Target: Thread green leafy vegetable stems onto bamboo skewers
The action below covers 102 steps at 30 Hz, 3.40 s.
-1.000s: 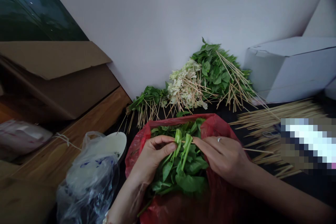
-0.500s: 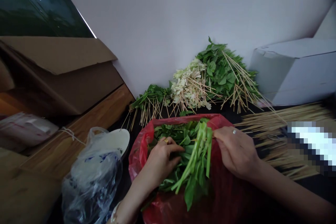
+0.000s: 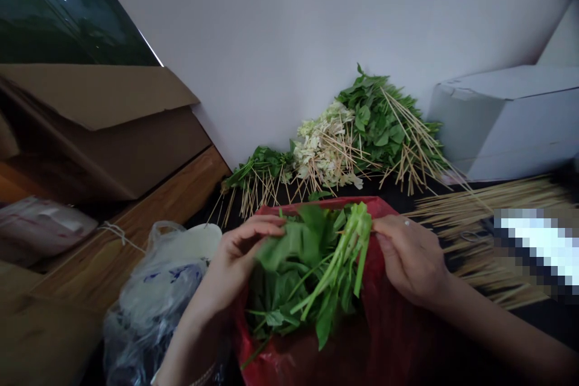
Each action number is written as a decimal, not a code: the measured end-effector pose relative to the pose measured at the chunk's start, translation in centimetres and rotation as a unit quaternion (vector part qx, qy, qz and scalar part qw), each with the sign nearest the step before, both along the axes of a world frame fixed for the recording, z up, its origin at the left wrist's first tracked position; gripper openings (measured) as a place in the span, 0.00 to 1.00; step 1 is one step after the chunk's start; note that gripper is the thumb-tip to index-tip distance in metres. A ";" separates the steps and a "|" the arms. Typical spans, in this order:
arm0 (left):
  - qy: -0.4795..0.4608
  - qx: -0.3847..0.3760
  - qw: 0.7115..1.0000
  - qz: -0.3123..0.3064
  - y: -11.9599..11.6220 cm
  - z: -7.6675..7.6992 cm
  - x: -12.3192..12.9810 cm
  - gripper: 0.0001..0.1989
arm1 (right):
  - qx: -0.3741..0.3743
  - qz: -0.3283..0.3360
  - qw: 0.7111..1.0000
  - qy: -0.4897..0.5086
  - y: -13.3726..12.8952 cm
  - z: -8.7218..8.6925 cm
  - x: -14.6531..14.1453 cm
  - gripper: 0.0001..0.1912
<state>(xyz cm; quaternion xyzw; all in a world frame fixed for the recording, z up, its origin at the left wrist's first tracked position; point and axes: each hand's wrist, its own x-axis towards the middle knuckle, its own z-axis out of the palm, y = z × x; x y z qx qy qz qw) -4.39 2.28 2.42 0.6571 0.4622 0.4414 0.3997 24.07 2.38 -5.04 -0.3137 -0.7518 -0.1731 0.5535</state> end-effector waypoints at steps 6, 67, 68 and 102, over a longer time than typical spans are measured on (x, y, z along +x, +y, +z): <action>0.110 -0.031 0.991 -0.067 -0.2 -0.2 -0.4 0.13 | -0.011 -0.035 0.999 0.032 0.2 -0.2 0.3 0.12; -0.170 -0.141 0.975 0.042 0.0 -3.6 3.5 0.13 | -0.018 -0.019 0.989 -0.147 -0.2 -1.0 -0.9 0.17; -0.166 -0.137 0.976 0.040 0.0 -3.7 3.4 0.12 | -0.017 -0.019 0.989 -0.147 -0.2 -1.0 -0.9 0.16; -0.114 -0.183 0.976 -0.010 0.1 -2.6 3.8 0.16 | -0.003 -0.009 0.990 -0.139 -0.4 -1.5 -1.2 0.13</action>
